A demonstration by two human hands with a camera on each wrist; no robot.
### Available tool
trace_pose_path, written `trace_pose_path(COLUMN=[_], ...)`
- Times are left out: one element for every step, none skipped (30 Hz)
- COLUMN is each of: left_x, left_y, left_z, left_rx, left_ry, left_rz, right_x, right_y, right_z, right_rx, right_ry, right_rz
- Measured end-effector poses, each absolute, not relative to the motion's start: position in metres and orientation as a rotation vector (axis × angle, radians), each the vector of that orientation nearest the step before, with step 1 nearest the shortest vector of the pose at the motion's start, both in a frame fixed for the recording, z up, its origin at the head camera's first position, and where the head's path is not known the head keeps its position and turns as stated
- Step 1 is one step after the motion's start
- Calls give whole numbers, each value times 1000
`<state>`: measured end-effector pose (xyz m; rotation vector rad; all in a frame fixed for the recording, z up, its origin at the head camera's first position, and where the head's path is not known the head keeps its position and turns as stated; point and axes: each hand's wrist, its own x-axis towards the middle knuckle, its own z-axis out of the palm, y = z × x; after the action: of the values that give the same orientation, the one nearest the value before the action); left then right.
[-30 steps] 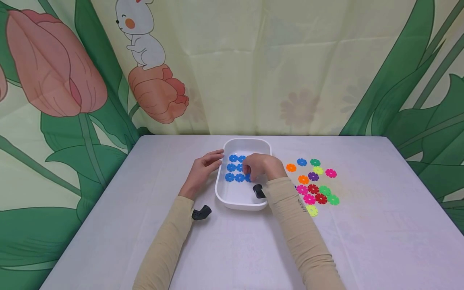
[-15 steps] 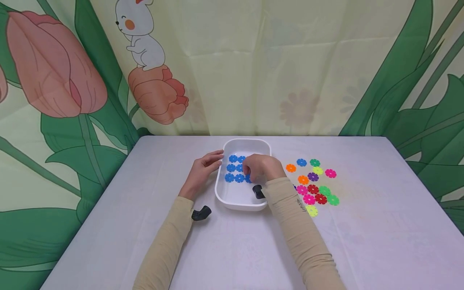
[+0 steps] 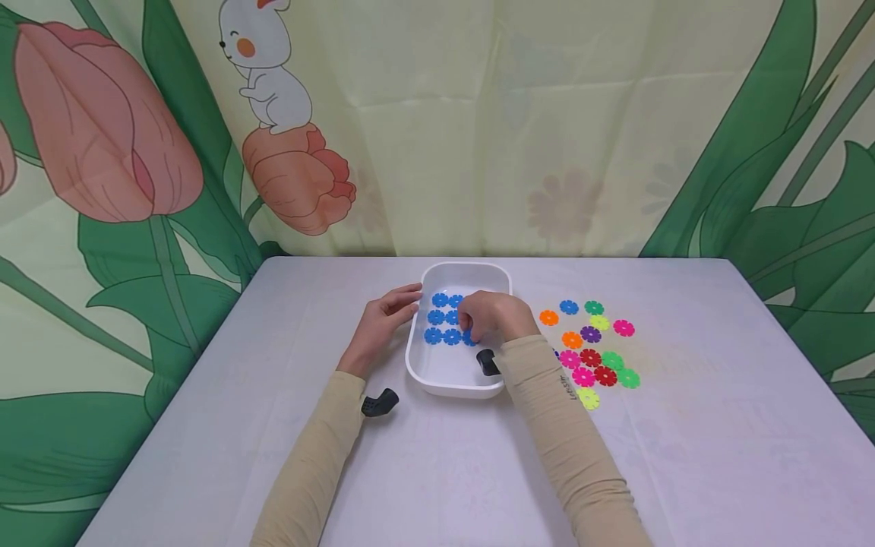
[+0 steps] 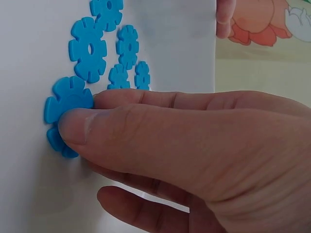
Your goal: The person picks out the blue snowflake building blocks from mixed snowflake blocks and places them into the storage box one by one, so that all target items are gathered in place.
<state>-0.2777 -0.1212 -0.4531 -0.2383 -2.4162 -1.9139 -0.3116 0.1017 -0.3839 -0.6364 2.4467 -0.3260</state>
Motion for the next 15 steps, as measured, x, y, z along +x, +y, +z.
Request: trace_pose_path(left_x=[-278, -278, -278, -278, -277, -277, -277, -277, -277, -277, -277, -277, -277, -277, -277], left_y=[-121, -121, -121, -121, -121, -121, -121, -121, -121, -121, -121, -121, -121, -121, -121], left_z=[-453, -454, -454, -454, -454, -454, -454, -454, -453, -454, -453, -453, -453, -453, -452], left_rx=[-232, -227, -227, -223, -220, -219, -217, -216, -216, -214, -216, -218, -220, -223, -226], left_ry=[-2419, -2420, -2419, -2418, -2418, -2419, -2419, -2420, -2422, -2425, -2427, -2428, -2429, -2431, -2431], left_rz=[-1913, -1914, -1917, -1919, -1919, -1918, -1917, -1917, -1915, -1911, -1908, -1907, -1906, -1903, -1902], right_x=[-311, -311, -312, -312, -312, -312, -312, -312, -312, -313, -313, -313, -314, -314, -315], right_y=[102, 102, 102, 102, 102, 102, 102, 101, 101, 101, 101, 101, 101, 101, 101], right_z=[-384, -384, -384, -385, -385, -385, -385, -385, -385, -386, -386, -386, -386, -387, -387], right_rx=[-636, -634, -634, -633, -631, -632, -634, -635, -637, -644, -652, -661, -669, -675, -683], right_ry=[2447, 2448, 2449, 2449, 2450, 2451, 2451, 2451, 2452, 2452, 2454, 2456, 2457, 2459, 2460], right_rz=[-327, -327, -326, -326, -326, -325, -324, -322, -321, -320, -315, -311, -306, -302, -298])
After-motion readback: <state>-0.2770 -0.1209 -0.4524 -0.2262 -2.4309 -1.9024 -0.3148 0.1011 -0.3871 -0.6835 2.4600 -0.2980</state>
